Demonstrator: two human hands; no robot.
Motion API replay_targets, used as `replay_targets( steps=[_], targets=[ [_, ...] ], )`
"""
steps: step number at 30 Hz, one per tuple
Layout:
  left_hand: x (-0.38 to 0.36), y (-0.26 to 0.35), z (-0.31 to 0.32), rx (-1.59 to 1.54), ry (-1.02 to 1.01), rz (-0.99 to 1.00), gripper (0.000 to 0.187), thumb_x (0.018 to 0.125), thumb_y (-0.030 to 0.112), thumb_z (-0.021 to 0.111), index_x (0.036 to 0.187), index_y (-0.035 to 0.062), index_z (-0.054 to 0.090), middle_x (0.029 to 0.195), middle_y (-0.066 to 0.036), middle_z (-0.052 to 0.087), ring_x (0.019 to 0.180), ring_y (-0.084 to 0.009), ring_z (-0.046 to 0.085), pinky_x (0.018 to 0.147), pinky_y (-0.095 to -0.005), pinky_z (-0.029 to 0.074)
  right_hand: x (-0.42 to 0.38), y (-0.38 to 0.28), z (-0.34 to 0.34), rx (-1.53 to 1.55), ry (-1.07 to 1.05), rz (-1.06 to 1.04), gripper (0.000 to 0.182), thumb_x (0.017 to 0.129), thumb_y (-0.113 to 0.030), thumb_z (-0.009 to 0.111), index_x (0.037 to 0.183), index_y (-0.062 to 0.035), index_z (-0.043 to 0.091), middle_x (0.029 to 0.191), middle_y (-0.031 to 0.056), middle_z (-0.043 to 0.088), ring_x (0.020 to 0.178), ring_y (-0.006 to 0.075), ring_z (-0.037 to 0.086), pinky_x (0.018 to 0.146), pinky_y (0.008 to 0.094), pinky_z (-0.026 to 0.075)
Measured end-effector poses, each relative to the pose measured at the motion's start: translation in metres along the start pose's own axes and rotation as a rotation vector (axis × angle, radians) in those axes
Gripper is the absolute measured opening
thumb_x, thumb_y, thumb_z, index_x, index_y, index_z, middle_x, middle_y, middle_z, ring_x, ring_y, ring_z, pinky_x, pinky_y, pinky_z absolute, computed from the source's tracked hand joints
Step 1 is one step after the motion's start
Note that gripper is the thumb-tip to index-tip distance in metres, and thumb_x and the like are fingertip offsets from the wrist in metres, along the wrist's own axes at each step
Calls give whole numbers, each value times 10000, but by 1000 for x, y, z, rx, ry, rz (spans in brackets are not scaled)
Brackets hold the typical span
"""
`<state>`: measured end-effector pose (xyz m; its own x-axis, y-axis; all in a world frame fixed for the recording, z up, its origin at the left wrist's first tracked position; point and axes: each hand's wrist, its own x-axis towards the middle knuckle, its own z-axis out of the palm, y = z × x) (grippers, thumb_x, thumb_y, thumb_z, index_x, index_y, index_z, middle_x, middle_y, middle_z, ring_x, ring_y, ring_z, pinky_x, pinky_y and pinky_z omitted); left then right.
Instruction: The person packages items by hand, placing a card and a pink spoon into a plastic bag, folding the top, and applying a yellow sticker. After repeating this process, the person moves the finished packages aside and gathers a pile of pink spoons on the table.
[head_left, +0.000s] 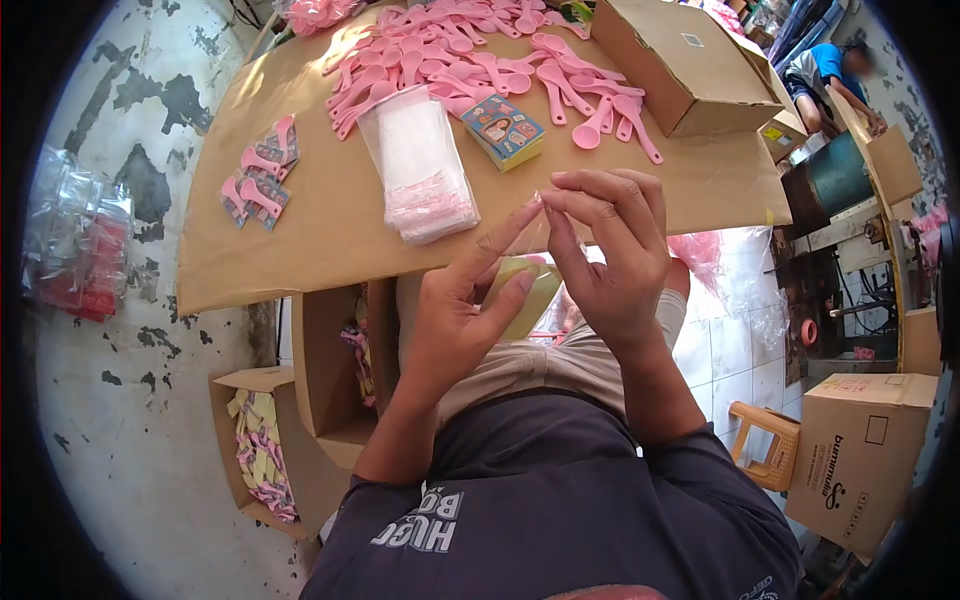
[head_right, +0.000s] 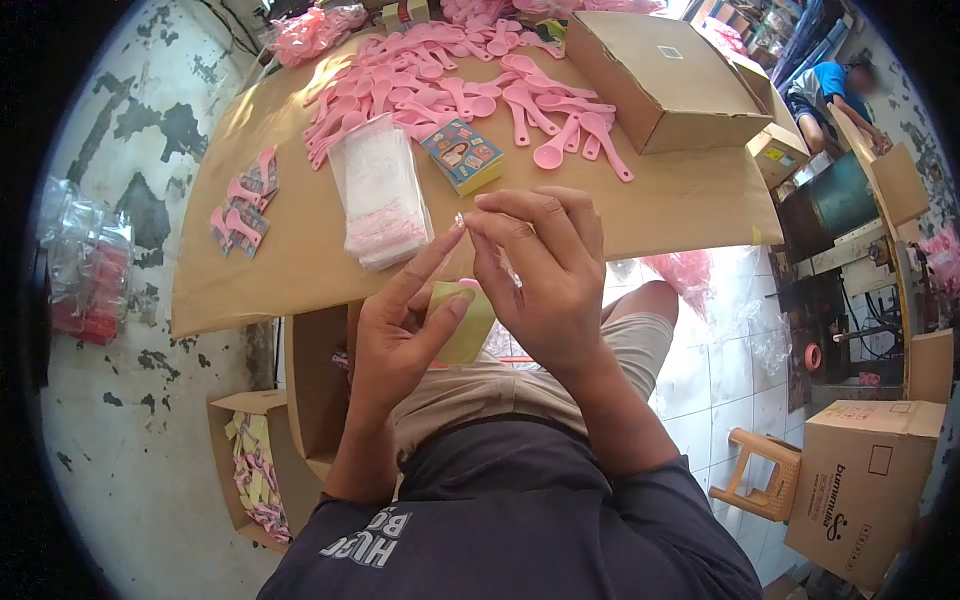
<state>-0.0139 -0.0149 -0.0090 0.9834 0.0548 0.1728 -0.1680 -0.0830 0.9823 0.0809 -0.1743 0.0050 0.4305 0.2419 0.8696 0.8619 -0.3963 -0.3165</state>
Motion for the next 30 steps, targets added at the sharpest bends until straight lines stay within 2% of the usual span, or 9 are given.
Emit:
replay_targets(
  steps=[3,7,9,11,16,21,22,24,30],
  targets=[
    [0,0,0,104,-1,54,616,945,65,697,1534,120,523,727,28,671,636,-5,415,628,-198,401,0,3,0,38,18,13,243,749,30,778,976,-43,728,1043,70,719,947,265,649,820,382,516],
    [-2,7,-5,163,-98,54,625,951,90,701,1544,137,507,787,-69,735,670,-7,494,671,-193,424,-3,2,-3,178,97,198,201,782,60,728,960,-29,703,1039,99,718,935,254,677,844,346,534],
    [-4,7,-8,190,-221,-21,592,1005,18,632,1562,24,431,1040,-101,767,885,-43,623,760,-214,489,-3,16,-7,696,297,527,147,911,56,633,1055,28,638,1071,152,711,1021,203,679,905,326,534],
    [-6,0,-4,74,-146,-55,590,998,53,650,1556,80,461,948,-82,768,824,-22,592,731,-205,471,1,25,-17,794,403,671,144,951,54,584,1091,48,616,1118,177,691,1052,203,659,928,334,522],
    [-4,-8,2,-55,-57,-48,580,1005,82,653,1557,132,483,876,-45,765,731,4,537,664,-190,438,-4,12,-28,308,4,237,223,840,-10,716,1062,-30,702,1190,144,682,1097,286,631,964,401,499],
    [-1,-7,5,25,-33,-6,597,979,69,660,1550,137,500,630,30,452,603,-20,327,586,-192,312,-4,1,-18,9,-77,36,242,779,-44,785,1018,-61,753,1206,101,680,1075,322,609,913,416,502],
    [-1,-5,3,28,-34,-7,597,979,69,660,1550,137,500,630,30,452,603,-20,327,586,-192,312,-6,2,-16,-12,-57,20,249,771,-41,791,1017,-58,752,1207,95,680,1068,321,606,897,418,505],
    [-1,0,2,101,-105,-74,613,1008,-3,627,1577,16,402,1009,-52,709,830,-16,548,725,-172,408,-7,4,-13,-34,-33,6,257,763,-38,798,1016,-54,752,1209,89,680,1062,319,603,881,419,507],
    [-1,5,5,133,-157,14,613,1000,-2,630,1573,21,412,930,-42,704,778,-18,532,720,-173,397,-10,8,-12,76,-14,50,254,746,33,775,986,-28,723,1138,101,699,998,300,638,852,396,523]
  ],
)
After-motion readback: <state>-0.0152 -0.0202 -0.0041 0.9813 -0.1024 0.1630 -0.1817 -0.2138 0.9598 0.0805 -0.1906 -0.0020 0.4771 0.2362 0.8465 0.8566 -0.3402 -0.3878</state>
